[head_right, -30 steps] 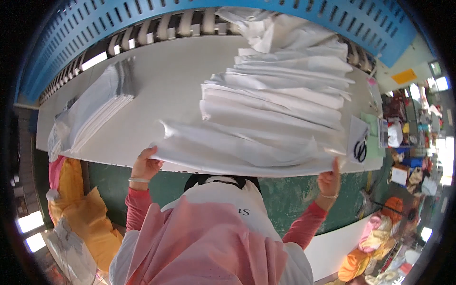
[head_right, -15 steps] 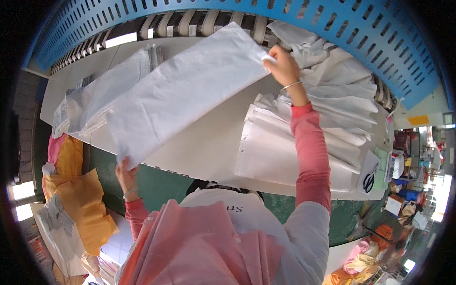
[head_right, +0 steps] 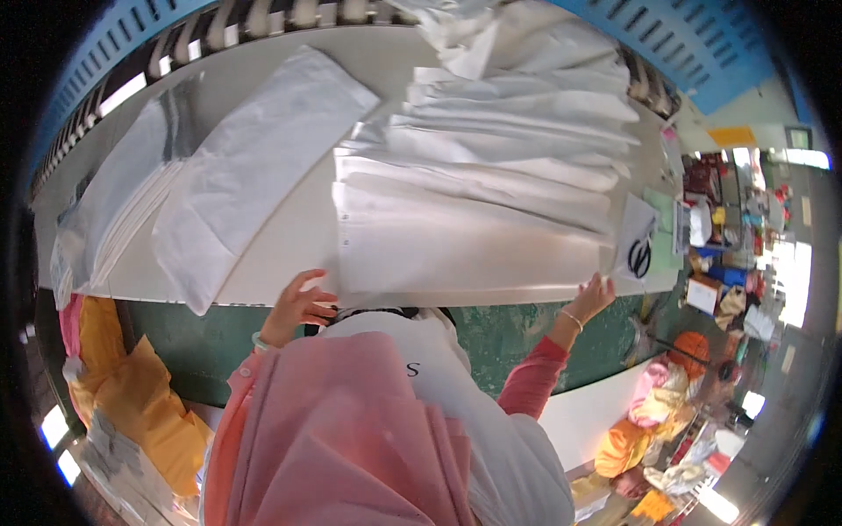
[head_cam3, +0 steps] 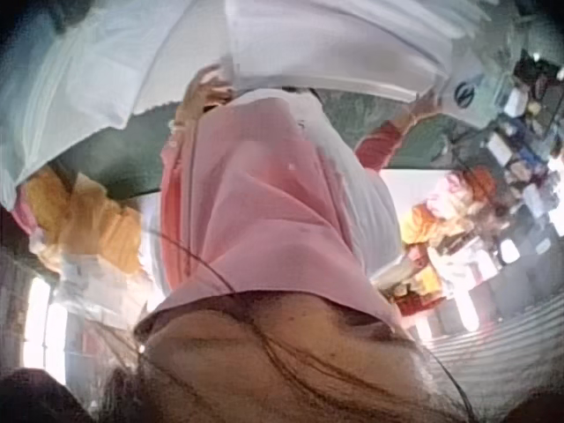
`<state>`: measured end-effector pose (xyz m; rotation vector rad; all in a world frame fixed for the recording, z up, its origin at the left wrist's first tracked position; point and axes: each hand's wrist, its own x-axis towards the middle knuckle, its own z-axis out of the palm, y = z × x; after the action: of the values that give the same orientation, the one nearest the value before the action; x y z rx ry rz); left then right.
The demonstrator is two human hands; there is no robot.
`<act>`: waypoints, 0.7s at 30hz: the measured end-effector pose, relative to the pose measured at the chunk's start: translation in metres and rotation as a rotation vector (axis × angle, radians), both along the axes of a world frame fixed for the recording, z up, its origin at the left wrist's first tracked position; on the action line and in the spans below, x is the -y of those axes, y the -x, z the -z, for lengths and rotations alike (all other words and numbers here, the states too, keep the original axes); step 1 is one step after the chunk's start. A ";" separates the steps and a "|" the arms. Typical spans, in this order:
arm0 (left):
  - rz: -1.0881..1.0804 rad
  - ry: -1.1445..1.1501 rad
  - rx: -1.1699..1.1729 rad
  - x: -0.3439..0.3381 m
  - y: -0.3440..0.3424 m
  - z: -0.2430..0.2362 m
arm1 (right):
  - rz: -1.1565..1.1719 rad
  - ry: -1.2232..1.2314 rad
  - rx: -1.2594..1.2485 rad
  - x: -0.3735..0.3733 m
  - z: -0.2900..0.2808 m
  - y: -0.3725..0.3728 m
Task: The person takes white fabrics from a pile, spreads them out on a table, and folds them before stacking them.
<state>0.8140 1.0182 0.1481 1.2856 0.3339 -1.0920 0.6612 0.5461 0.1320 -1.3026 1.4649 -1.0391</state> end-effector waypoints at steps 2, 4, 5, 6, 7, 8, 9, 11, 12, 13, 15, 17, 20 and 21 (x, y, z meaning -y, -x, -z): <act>0.026 0.016 0.001 0.031 0.002 0.002 | 0.080 -0.194 0.122 0.009 0.014 0.034; 0.010 0.027 0.055 0.050 0.004 0.010 | 0.133 -0.390 0.255 0.015 0.022 0.046; 0.013 0.026 0.059 0.054 0.006 0.012 | 0.022 -0.373 0.301 0.020 0.026 0.041; 0.026 0.001 0.084 0.056 0.008 0.014 | -0.095 -0.357 0.347 0.024 0.030 0.036; 0.033 -0.025 0.111 0.055 0.009 0.013 | -0.105 -0.362 0.352 0.039 0.033 0.042; 0.023 -0.025 0.121 0.053 0.008 0.005 | -0.139 -0.406 0.418 0.068 0.036 0.050; -0.029 0.059 0.026 0.051 0.006 -0.011 | -0.179 -0.453 0.484 0.084 0.040 0.048; -0.142 0.122 -0.052 0.031 0.002 -0.028 | -0.267 -0.393 0.675 0.054 -0.038 -0.010; -0.271 0.257 -0.008 0.012 -0.002 -0.032 | -0.449 -0.385 0.719 0.057 -0.066 -0.023; -0.402 0.389 0.040 -0.009 -0.006 -0.037 | -0.633 -0.380 0.762 0.061 -0.091 -0.039; -0.797 0.580 0.148 -0.051 -0.017 -0.051 | -0.610 -0.198 0.703 0.004 -0.149 -0.113; -1.025 0.448 0.435 -0.082 -0.037 -0.088 | -0.953 0.510 0.325 -0.021 -0.152 -0.165; -1.221 0.410 0.680 -0.152 -0.032 -0.088 | -1.202 0.251 0.281 -0.102 -0.152 -0.266; -1.274 0.236 0.782 -0.161 -0.030 -0.088 | -1.226 0.062 0.244 -0.129 -0.155 -0.292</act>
<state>0.8442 1.1791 0.2358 0.8961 0.3169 0.4451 0.9533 0.6754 0.2866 -1.6566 0.2602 -0.3664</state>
